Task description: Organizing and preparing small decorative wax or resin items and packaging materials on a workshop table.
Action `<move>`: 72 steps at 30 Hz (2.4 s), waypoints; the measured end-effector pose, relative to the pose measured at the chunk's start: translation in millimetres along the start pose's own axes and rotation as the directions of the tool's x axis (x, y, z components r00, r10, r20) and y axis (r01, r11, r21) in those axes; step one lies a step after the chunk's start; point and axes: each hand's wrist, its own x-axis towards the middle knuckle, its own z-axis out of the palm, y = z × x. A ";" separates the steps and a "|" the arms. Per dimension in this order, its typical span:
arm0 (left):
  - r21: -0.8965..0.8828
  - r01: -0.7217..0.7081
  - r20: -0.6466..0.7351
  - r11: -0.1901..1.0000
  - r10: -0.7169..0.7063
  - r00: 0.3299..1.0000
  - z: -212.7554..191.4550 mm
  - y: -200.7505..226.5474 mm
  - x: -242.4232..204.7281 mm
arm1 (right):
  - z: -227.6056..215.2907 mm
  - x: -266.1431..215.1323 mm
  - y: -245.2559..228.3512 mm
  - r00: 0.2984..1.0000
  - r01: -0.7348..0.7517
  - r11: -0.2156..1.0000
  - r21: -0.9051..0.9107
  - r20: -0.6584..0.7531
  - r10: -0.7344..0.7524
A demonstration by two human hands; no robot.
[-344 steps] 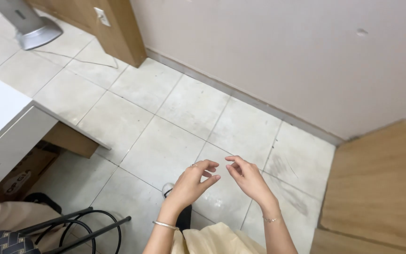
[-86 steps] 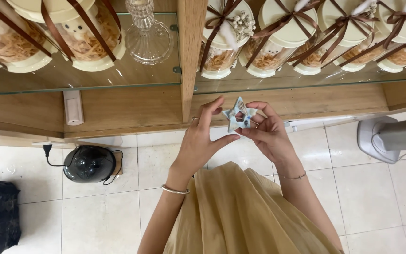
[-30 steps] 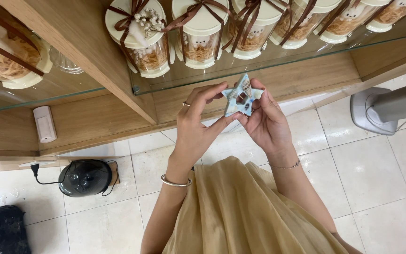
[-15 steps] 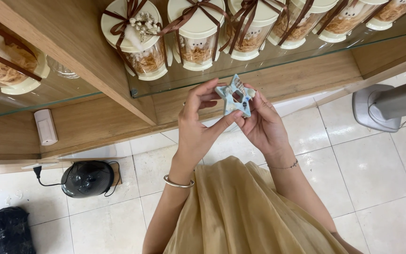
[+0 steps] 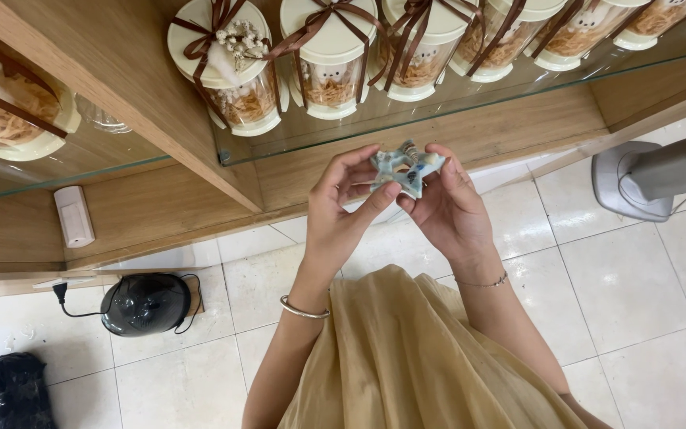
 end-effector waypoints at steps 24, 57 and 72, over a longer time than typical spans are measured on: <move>-0.148 0.514 0.182 0.845 -0.488 0.854 1.1 -13.7 -3.1 | -0.4 -0.3 -19.1 0.989 0.065 0.886 -0.458 -0.088 -0.118; 0.492 -0.096 -0.131 0.865 0.182 0.975 37.3 29.1 -15.1 | 15.6 -35.6 -15.6 0.982 0.165 0.955 -0.246 0.128 -0.137; 0.619 -0.339 0.158 0.708 0.311 0.937 97.9 22.7 -15.4 | -27.0 -69.3 -54.2 0.961 0.235 0.960 -0.154 -0.111 -0.253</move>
